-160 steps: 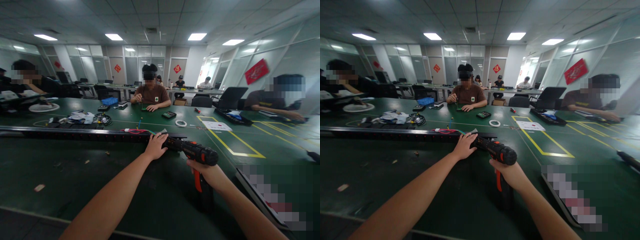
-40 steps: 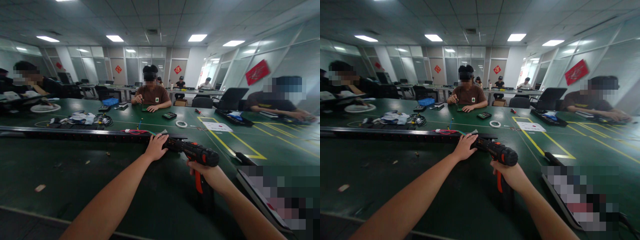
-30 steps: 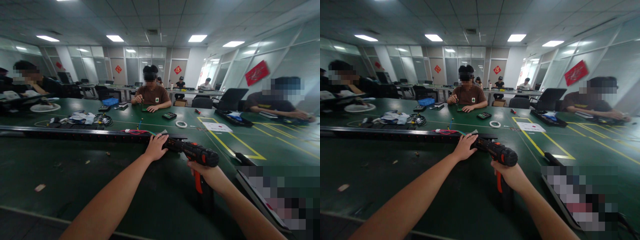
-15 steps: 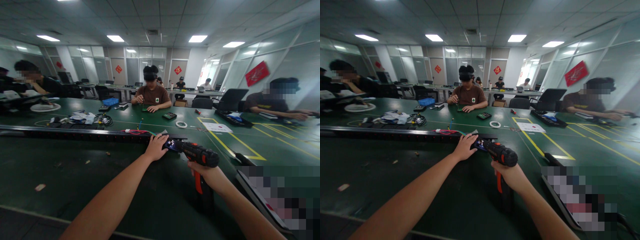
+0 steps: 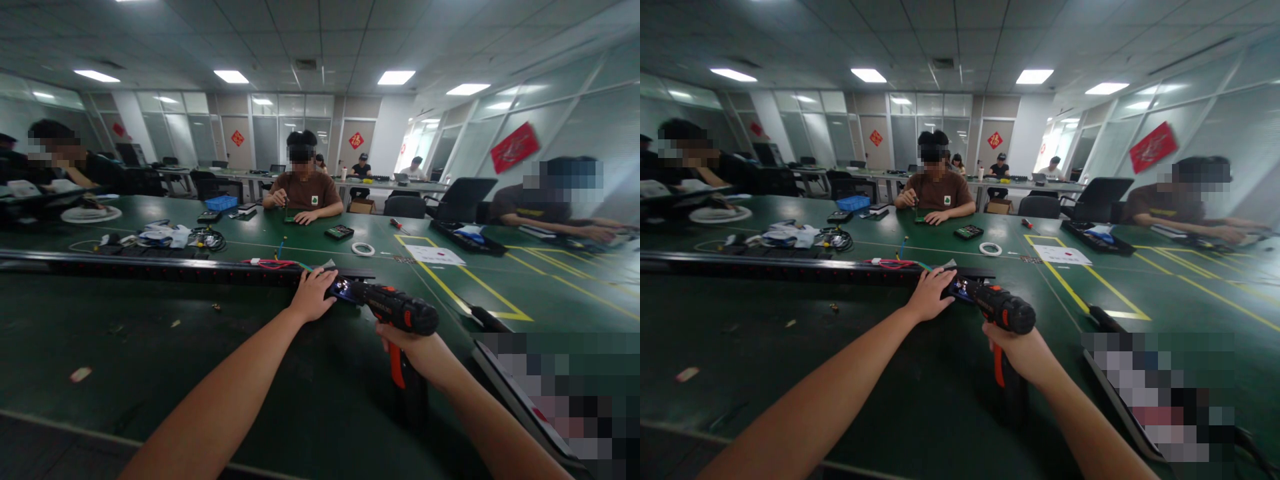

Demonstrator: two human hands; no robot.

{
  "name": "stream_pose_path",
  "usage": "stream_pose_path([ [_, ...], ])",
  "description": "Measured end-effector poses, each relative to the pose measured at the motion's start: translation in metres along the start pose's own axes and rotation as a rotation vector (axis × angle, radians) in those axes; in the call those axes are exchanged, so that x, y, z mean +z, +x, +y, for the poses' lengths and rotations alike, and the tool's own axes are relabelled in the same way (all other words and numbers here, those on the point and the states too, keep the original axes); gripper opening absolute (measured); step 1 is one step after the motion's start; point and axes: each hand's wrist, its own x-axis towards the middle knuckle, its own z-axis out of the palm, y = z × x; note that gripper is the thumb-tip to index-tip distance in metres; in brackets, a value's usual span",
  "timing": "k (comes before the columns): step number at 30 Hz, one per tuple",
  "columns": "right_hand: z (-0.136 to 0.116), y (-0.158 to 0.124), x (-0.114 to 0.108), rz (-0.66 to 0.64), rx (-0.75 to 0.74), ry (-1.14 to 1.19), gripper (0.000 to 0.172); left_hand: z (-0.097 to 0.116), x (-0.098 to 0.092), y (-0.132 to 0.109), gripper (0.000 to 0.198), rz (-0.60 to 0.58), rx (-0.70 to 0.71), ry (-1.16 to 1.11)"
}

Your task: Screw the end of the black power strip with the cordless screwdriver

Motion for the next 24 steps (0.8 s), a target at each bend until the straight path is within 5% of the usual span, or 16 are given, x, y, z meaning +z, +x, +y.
stream_pose_path([
  [24,0.004,0.0,-0.002,-0.026,-0.01,0.05,0.027,-0.001,0.001,0.0,0.069,0.017,0.007,0.012],
])
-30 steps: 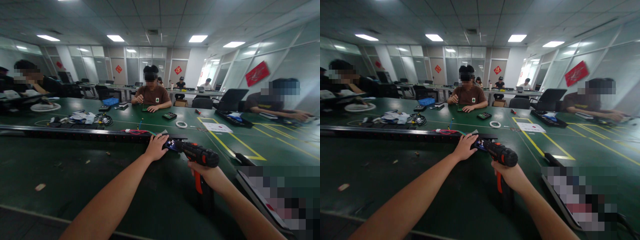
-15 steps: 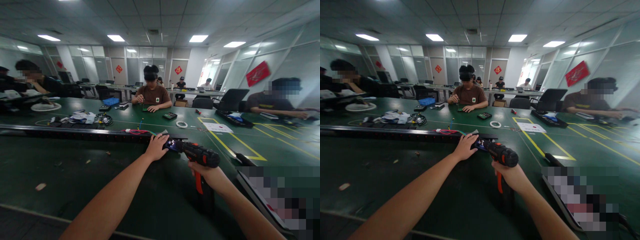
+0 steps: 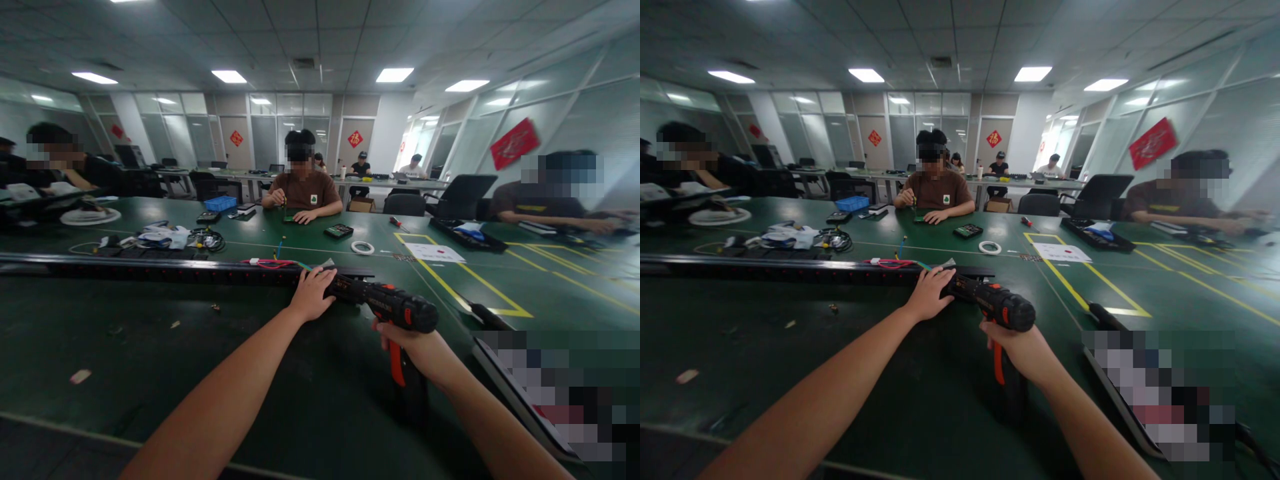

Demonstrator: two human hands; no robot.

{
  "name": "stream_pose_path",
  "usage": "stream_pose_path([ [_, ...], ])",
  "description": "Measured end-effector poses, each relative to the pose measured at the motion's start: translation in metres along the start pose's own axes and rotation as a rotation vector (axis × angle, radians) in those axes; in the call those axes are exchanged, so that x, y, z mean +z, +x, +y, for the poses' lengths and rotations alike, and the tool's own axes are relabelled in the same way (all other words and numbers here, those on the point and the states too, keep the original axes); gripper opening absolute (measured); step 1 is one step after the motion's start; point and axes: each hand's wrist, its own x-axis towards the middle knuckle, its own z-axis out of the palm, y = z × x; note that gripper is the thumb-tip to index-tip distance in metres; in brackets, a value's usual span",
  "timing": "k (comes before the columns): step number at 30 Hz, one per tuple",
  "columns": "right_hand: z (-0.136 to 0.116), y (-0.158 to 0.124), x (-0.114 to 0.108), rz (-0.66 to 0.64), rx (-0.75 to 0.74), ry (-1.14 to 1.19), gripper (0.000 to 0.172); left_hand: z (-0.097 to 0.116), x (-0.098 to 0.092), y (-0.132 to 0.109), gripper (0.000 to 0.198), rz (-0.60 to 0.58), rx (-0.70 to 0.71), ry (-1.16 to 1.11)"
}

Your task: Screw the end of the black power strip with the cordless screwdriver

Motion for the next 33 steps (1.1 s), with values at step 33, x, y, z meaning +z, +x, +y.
stream_pose_path([
  [33,-0.0017,-0.0005,0.0019,0.046,0.02,-0.032,0.022,0.0003,-0.0012,0.0,0.07,-0.007,0.002,-0.004],
])
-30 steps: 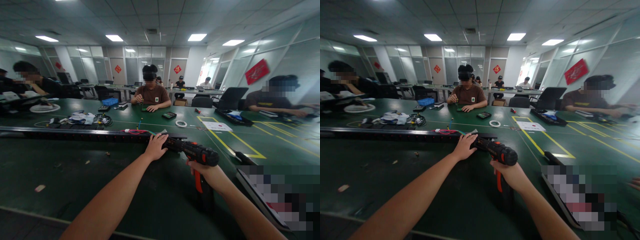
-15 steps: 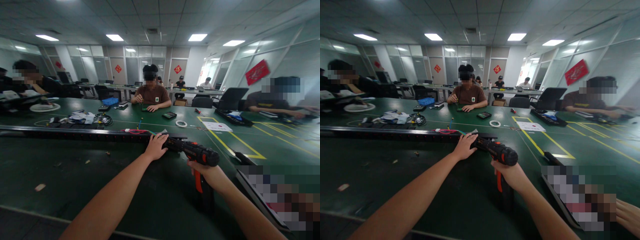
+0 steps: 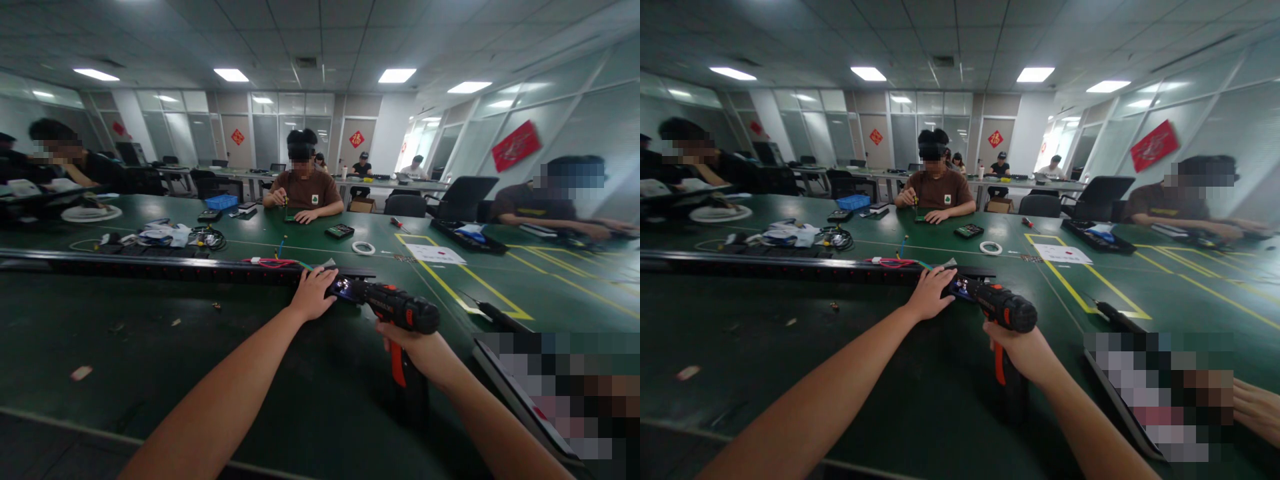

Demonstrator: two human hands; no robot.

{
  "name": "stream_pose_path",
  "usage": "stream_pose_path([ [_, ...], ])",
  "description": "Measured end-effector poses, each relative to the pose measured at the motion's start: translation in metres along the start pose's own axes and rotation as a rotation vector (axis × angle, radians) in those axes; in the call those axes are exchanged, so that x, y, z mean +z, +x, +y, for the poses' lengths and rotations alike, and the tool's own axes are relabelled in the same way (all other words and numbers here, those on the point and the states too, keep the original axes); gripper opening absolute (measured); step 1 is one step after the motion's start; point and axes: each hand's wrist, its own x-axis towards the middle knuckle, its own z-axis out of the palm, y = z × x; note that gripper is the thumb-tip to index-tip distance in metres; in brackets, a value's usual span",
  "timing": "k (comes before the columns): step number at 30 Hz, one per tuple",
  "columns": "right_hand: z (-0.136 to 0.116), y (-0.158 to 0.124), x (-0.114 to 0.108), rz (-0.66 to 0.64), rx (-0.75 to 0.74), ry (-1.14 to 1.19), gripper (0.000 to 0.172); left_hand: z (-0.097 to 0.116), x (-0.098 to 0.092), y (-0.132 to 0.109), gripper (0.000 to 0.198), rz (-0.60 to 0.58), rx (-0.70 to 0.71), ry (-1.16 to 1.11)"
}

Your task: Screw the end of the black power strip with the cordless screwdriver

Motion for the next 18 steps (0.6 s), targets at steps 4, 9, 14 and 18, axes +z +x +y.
stream_pose_path([
  [4,-0.0008,0.0002,-0.0004,-0.006,-0.014,-0.006,0.023,-0.0002,0.0006,-0.0002,0.071,0.001,0.0,0.008],
  [9,-0.0008,0.0003,0.0,-0.004,0.0,0.001,0.025,-0.0011,0.0023,-0.0002,0.07,0.0,-0.002,0.014],
  [14,0.0002,0.001,0.0,-0.014,-0.007,-0.011,0.024,-0.0004,0.0018,-0.0004,0.07,0.014,0.0,0.007],
  [18,-0.0017,0.0004,-0.0009,-0.015,-0.008,-0.005,0.025,0.0004,0.0008,-0.0002,0.07,0.008,-0.005,0.001],
])
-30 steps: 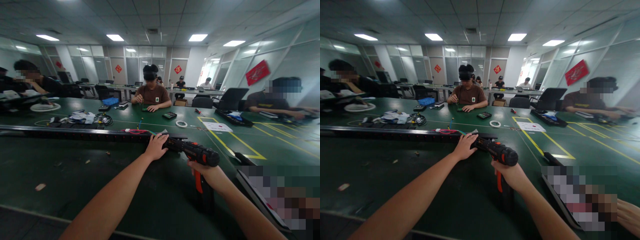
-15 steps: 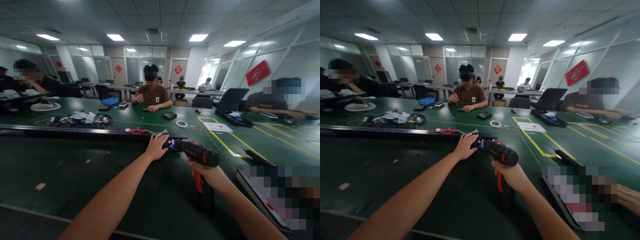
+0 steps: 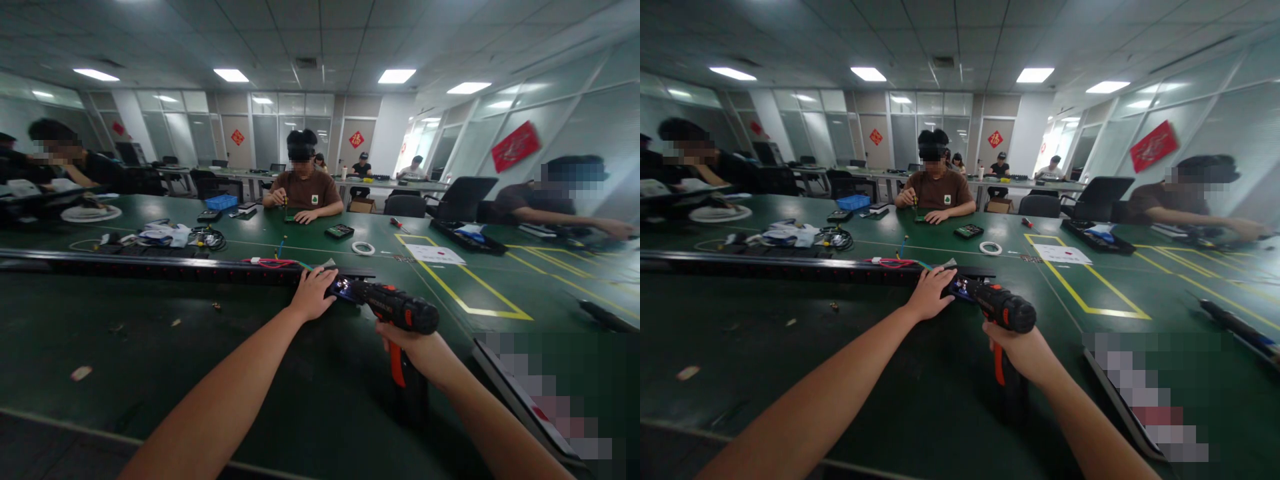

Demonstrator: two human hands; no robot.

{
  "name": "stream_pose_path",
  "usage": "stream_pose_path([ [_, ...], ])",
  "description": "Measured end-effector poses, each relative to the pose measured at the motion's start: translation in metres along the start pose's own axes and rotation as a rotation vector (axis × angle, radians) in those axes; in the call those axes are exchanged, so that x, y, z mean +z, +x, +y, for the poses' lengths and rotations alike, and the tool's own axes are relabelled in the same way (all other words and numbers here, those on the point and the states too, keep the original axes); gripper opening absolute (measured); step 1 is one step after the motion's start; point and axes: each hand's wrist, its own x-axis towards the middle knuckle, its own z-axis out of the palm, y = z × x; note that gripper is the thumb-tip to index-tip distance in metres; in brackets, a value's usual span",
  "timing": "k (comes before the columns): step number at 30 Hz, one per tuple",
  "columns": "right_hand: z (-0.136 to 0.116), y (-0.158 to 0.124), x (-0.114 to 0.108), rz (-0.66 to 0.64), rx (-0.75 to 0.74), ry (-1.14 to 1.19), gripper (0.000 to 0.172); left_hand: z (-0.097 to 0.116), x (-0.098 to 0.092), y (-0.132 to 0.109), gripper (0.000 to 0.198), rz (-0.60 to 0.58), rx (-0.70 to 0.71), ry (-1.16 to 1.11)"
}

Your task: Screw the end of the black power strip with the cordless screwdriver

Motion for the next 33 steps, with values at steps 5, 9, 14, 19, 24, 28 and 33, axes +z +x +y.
stream_pose_path([
  [5,-0.0003,-0.0004,-0.0002,-0.003,-0.007,-0.016,0.023,0.0006,-0.0013,0.0003,0.071,-0.016,-0.004,0.0],
  [9,0.0013,-0.0003,0.0,0.007,0.005,-0.047,0.026,0.0,-0.0013,0.0004,0.07,-0.015,-0.004,-0.002],
  [14,-0.0003,-0.001,0.0008,0.013,-0.001,-0.019,0.024,-0.0009,-0.0003,0.0002,0.07,-0.006,0.004,0.0],
  [19,-0.0001,-0.0005,0.0018,0.017,-0.006,0.026,0.024,-0.0014,0.0014,0.0007,0.071,-0.002,0.007,0.016],
  [24,0.0033,0.0007,0.0002,0.018,-0.03,0.019,0.027,-0.0015,0.0019,0.0022,0.067,0.012,-0.002,0.031],
  [28,0.0043,0.0005,-0.0006,0.005,-0.05,0.034,0.027,-0.0011,0.0009,0.0036,0.065,0.022,-0.012,0.027],
  [33,0.006,0.0008,-0.001,0.001,-0.047,0.042,0.027,-0.0015,-0.001,0.0039,0.063,0.006,-0.016,0.045],
])
